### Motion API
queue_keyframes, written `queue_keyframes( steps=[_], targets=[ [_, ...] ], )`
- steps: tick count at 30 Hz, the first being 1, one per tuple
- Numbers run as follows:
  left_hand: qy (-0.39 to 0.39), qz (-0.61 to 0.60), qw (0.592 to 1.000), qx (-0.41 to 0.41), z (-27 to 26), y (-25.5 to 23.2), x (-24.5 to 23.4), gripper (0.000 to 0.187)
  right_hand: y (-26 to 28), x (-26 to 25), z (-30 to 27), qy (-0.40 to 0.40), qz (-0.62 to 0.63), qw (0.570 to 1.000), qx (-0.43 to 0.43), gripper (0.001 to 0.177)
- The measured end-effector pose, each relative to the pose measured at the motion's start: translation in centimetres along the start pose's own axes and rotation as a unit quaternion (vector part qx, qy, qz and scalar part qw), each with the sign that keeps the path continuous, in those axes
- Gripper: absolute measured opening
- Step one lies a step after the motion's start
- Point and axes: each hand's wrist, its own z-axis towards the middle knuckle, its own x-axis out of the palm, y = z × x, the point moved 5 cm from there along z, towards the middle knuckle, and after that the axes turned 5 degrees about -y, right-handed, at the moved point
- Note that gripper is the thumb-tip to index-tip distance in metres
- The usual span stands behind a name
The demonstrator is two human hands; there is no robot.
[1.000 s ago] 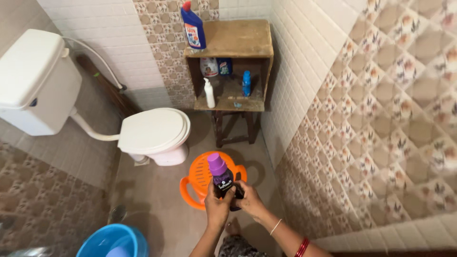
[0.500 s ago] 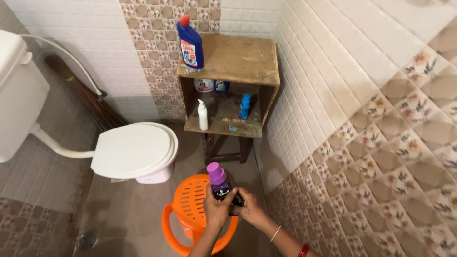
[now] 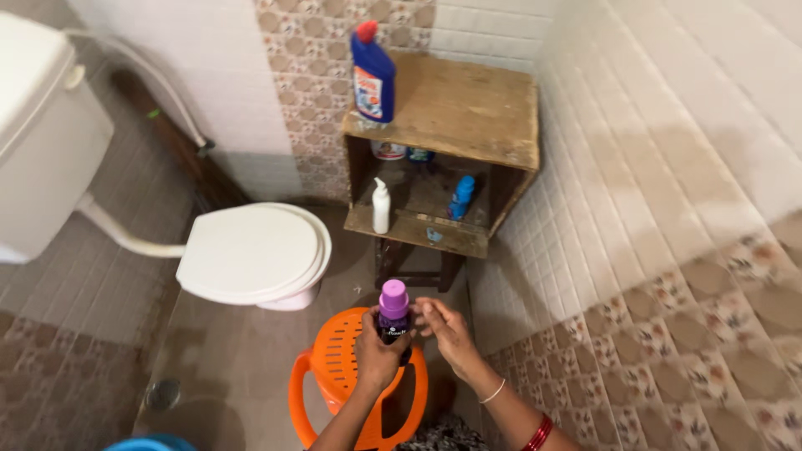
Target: The person picks up two different cleaning bottles from a collection of items on a counter and places them onto a shelf in a bathroom.
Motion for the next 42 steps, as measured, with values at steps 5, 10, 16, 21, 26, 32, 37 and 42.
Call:
queue_keyframes(
  steps=[5,10,16,21,26,32,37,42],
  targets=[
    [-0.004,0.047,0.999,0.005,1.6,0.3,0.9,0.068,2.0,1.1,3.5,0.063,-0.063,0.996,-0.03,0.06],
    [-0.005,0.038,0.999,0.022,3.7,0.1,4.0,0.069,1.2,-0.3,7.8,0.114,-0.089,0.989,-0.005,0.066],
    [0.001,0.06,0.998,-0.001,7.9,-0.1,9.4,0.071,-1.2,-4.0,13.1,0.094,-0.113,0.988,-0.049,0.061],
    [-0.029,0.068,0.996,0.058,11.0,0.6,14.3,0.074,-3.6,-7.7,16.5,0.032,-0.151,0.988,-0.024,0.063],
    [0.057,0.102,0.993,0.009,13.4,4.8,21.3,0.097,-6.3,-12.7,20.1,-0.063,-0.24,0.964,-0.093,0.058],
    [0.134,0.098,0.986,-0.001,14.4,9.1,27.9,0.087,-10.2,-17.5,24.0,-0.122,-0.237,0.959,-0.093,0.051],
    [0.129,0.035,0.99,-0.04,16.0,9.1,29.4,0.082,-12.1,-18.6,27.4,-0.133,-0.279,0.946,-0.097,0.048],
    [0.112,-0.01,0.99,-0.08,17.8,10.3,30.5,0.078,-13.4,-18.7,29.8,-0.118,-0.273,0.952,-0.066,0.052]
  ],
)
